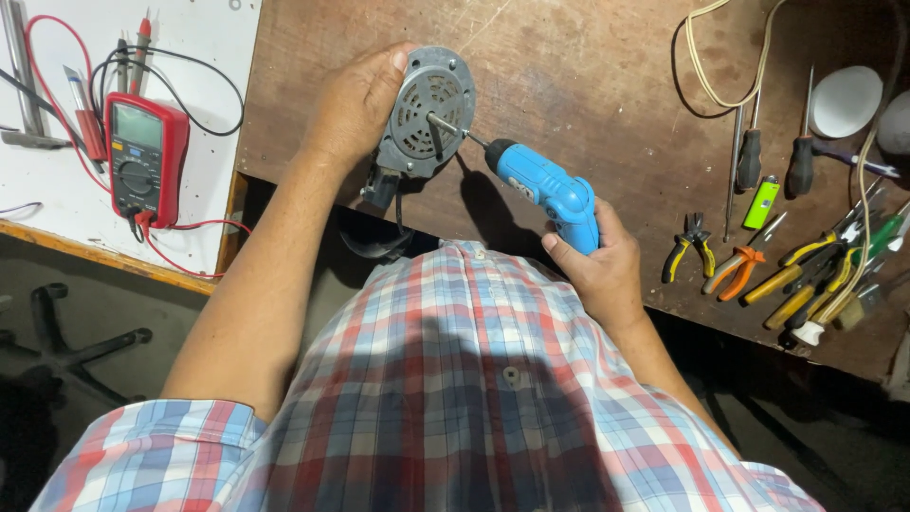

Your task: Disassembling a fan motor housing using a power screwdriver and cleaning the internal components with a brush.

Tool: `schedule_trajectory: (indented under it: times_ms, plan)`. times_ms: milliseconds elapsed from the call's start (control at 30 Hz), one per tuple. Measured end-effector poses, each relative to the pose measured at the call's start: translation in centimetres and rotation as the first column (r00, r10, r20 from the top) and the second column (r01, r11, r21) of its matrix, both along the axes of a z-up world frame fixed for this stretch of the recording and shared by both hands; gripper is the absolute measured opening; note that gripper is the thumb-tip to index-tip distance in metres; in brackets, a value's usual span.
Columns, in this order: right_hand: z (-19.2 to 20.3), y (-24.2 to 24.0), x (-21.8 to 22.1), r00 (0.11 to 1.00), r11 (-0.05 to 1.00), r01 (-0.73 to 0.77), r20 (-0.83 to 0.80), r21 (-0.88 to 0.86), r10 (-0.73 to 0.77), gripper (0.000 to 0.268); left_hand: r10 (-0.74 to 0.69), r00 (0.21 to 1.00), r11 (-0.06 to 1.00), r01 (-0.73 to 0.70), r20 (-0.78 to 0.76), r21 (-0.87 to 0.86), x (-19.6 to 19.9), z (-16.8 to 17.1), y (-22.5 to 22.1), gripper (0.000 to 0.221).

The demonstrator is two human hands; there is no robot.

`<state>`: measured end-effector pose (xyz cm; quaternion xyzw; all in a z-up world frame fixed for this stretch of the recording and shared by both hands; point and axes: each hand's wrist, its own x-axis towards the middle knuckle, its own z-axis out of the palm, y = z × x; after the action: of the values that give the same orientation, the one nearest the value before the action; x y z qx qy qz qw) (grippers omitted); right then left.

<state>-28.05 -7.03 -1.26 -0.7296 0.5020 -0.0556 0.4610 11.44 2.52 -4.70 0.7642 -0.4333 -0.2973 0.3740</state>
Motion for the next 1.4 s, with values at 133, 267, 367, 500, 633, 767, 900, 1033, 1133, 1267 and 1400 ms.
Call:
schedule_trajectory:
  times_ms: [133, 267, 367, 500, 633, 767, 900, 1033, 1133, 1267, 1400]
  plan:
    - [1.5, -0.9, 1.3, 0.999, 0.992, -0.024, 0.029, 0.127, 0.021, 0.089, -0.031, 0.999, 1.000, 0.031, 0.022, 0.006, -0.2, 0.4, -0.2, 0.079]
    - [0.1, -1.1, 1.3, 0.999, 0.999, -0.014, -0.042, 0.051, 0.016, 0.075, -0.001, 1.000, 1.000, 0.001, -0.001, 0.005, -0.1, 0.3, -0.1, 0.074]
    - [0.4, -1.1, 1.7, 0.998, 0.999, 0.004, -0.069, 0.044, -0.001, 0.074, -0.006, 1.000, 1.000, 0.006, -0.009, -0.006, 0.0, 0.2, 0.1, 0.073]
    - [0.6, -1.4, 1.8, 0.998, 0.999, -0.010, -0.065, 0.039, 0.013, 0.071, -0.028, 0.998, 0.999, 0.026, 0.050, 0.037, -0.2, 0.1, -0.2, 0.073]
    - [0.5, -1.0, 1.7, 0.997, 1.000, -0.030, -0.076, -0.002, 0.030, 0.075, -0.037, 0.996, 0.999, 0.035, 0.085, 0.025, -0.1, -0.8, -0.1, 0.074]
    - [1.9, 0.2, 2.5, 0.989, 0.991, 0.102, 0.096, 0.085, -0.110, 0.074, 0.008, 1.000, 1.000, -0.008, 0.000, -0.008, -0.2, -0.2, 0.2, 0.072]
    - [0.2, 0.3, 1.3, 0.981, 0.990, 0.140, 0.137, -0.026, -0.136, 0.062, 0.025, 0.999, 0.998, -0.027, -0.022, -0.052, 0.1, -0.5, 0.5, 0.071]
    - [-1.8, 0.0, 0.2, 0.977, 0.975, 0.192, 0.115, -0.114, -0.179, 0.059, 0.052, 0.998, 0.998, -0.053, -0.033, -0.044, 0.1, -0.7, 0.5, 0.070]
    - [-1.0, -0.1, 0.8, 0.991, 0.978, 0.131, 0.033, -0.164, -0.127, 0.062, 0.063, 0.996, 0.995, -0.068, -0.069, -0.067, 0.1, -1.0, 0.7, 0.067]
    - [1.1, -0.2, 2.1, 0.998, 0.999, 0.053, 0.036, -0.008, -0.053, 0.084, 0.022, 0.999, 0.998, -0.024, -0.026, -0.066, -0.1, -0.8, 0.6, 0.069]
    - [0.9, -0.6, 2.6, 1.000, 0.999, 0.021, 0.002, -0.037, -0.021, 0.083, 0.023, 1.000, 0.999, -0.023, -0.017, -0.023, 0.0, -0.8, 0.6, 0.073]
